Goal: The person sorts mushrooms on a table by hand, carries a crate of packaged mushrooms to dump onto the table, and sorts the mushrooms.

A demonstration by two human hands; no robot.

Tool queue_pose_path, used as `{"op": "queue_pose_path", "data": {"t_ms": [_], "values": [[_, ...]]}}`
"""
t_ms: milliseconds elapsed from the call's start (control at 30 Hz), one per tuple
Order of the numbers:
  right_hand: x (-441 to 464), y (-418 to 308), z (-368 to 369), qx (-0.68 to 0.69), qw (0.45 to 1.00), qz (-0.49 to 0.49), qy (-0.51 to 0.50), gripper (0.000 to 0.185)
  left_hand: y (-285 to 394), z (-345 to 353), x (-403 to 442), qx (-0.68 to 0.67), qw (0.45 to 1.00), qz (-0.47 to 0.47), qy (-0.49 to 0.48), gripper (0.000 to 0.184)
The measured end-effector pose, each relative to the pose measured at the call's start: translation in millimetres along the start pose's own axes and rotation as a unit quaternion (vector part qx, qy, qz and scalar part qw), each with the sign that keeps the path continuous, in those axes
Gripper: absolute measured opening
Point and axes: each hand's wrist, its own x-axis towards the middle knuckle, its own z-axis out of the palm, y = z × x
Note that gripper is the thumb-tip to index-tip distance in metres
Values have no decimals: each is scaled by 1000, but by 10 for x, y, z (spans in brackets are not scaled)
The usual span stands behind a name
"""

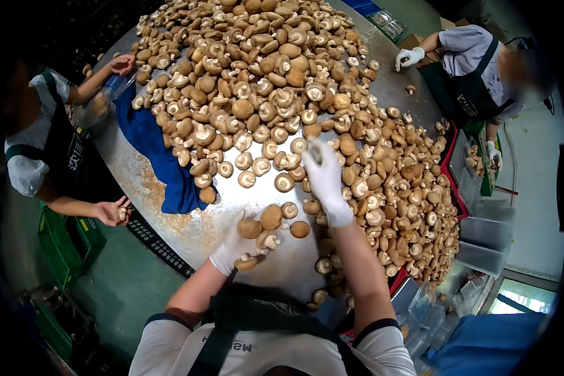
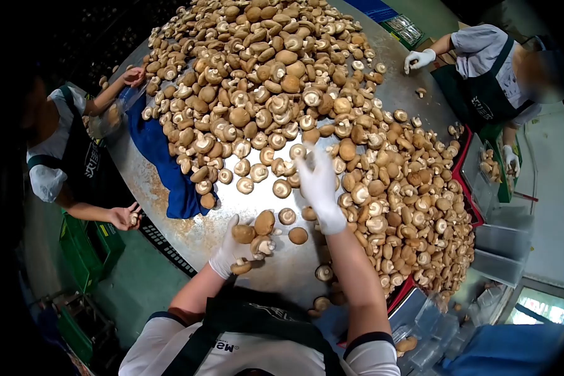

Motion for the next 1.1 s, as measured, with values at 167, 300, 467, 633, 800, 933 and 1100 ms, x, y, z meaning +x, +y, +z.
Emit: {"op": "queue_pose_path", "data": {"t_ms": [167,300,467,633,800,933,1100], "values": [[611,345,175,-264,952,-99,120,47,-376,-123,-208,51,996,30,60,82],[562,300,32,-106,989,-60,88,46,-817,-290,-503,190,979,-66,39,87],[372,347,-359,525,845,95,24,40,-785,306,-502,478,854,-186,-88,68],[852,13,-543,419,894,137,72,39,-816,488,-386,491,812,-266,-171,60],[1458,262,-149,-196,977,-1,87,51,-904,498,-380,545,790,-260,-102,48],[1347,452,-196,58,995,16,79,47,-871,380,-386,514,835,-189,-64,41],[811,414,-365,121,992,16,-37,48,-763,71,-501,282,951,-105,66,47]]}}
